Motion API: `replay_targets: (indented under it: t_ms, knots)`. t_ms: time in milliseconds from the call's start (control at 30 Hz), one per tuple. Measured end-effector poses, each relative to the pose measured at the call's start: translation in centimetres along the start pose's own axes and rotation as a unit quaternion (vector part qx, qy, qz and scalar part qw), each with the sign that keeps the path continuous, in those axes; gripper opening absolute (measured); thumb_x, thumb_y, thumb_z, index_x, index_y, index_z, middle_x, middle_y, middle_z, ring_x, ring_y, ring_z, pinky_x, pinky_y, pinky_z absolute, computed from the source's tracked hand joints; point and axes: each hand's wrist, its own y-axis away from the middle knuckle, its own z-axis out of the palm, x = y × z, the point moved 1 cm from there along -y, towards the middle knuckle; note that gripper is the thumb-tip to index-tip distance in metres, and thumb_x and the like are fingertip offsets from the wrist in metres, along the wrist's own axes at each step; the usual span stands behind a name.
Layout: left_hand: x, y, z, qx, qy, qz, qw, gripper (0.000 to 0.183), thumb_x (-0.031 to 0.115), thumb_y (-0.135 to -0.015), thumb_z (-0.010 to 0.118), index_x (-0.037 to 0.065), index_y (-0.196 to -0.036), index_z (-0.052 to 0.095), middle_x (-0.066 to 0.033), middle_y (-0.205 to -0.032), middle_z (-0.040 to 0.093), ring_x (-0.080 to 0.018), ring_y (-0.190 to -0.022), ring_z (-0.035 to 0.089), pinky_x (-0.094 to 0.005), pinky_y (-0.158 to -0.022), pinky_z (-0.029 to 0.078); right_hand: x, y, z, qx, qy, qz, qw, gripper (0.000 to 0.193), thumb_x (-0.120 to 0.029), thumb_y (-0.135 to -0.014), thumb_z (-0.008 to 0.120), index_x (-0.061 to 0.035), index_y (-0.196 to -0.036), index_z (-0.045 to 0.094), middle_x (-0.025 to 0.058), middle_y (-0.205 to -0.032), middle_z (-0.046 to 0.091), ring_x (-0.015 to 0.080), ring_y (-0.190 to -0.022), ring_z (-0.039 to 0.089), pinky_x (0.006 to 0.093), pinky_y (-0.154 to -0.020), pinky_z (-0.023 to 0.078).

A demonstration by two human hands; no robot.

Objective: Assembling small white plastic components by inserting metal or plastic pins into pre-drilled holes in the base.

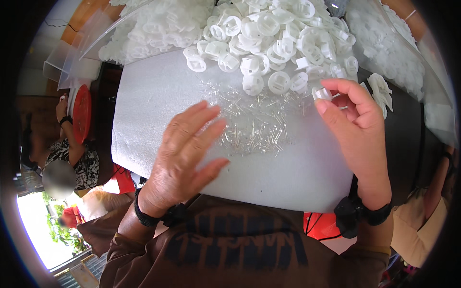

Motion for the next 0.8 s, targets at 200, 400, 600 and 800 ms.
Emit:
replay_targets:
  t_ms: [200, 400, 600, 800]
  knots:
    - [0.3, -0.7, 1.4, -0.082, -0.001, 0.054, 0.995, 0.064, 0.021, -0.063, 0.079, 0.009, -0.121, 0.055, -0.0096, -0.133, 0.046, -0.0286, -0.128, 0.039, -0.0448, -0.104, 0.032, -3.2, -1.3, 1.9, -0.045, -0.308, 0.139, 0.940, 0.031, -0.016, -0.085, 0.061, -0.0004, -0.112, 0.059, 0.0055, -0.096, 0.060, 0.0131, -0.080, 0.058, 0.0252, -0.067, 0.045]
    - [-1.7, 0.3, -0.1, -0.084, -0.034, 0.028, 0.995, 0.058, 0.017, -0.060, 0.079, 0.009, -0.115, 0.059, -0.0095, -0.129, 0.049, -0.0289, -0.124, 0.044, -0.0456, -0.102, 0.033, -3.4, -2.1, 3.7, -0.121, -0.374, 0.167, 0.904, 0.038, -0.021, -0.087, 0.055, -0.0003, -0.120, 0.053, 0.0086, -0.103, 0.061, 0.0125, -0.080, 0.058, 0.0243, -0.067, 0.045]
    - [-3.6, 0.2, -2.9, -0.056, -0.035, 0.040, 0.997, 0.044, 0.010, -0.061, 0.077, 0.006, -0.103, 0.063, -0.0129, -0.123, 0.053, -0.0313, -0.116, 0.050, -0.0458, -0.097, 0.038, -3.8, -1.9, 2.9, -0.089, -0.376, 0.202, 0.900, 0.035, -0.022, -0.090, 0.052, -0.0009, -0.117, 0.052, 0.0123, -0.105, 0.060, 0.0114, -0.077, 0.057, 0.0223, -0.064, 0.044]
    - [-5.5, -4.5, -4.3, 0.014, -0.108, 0.096, 0.989, 0.032, 0.002, -0.066, 0.068, 0.003, -0.097, 0.063, -0.0097, -0.096, 0.061, -0.0282, -0.087, 0.057, -0.0368, -0.076, 0.044, -5.1, -1.7, 2.1, -0.122, -0.430, 0.178, 0.877, 0.035, -0.022, -0.093, 0.045, 0.0001, -0.119, 0.047, 0.0189, -0.108, 0.059, 0.0114, -0.072, 0.056, 0.0222, -0.057, 0.043]
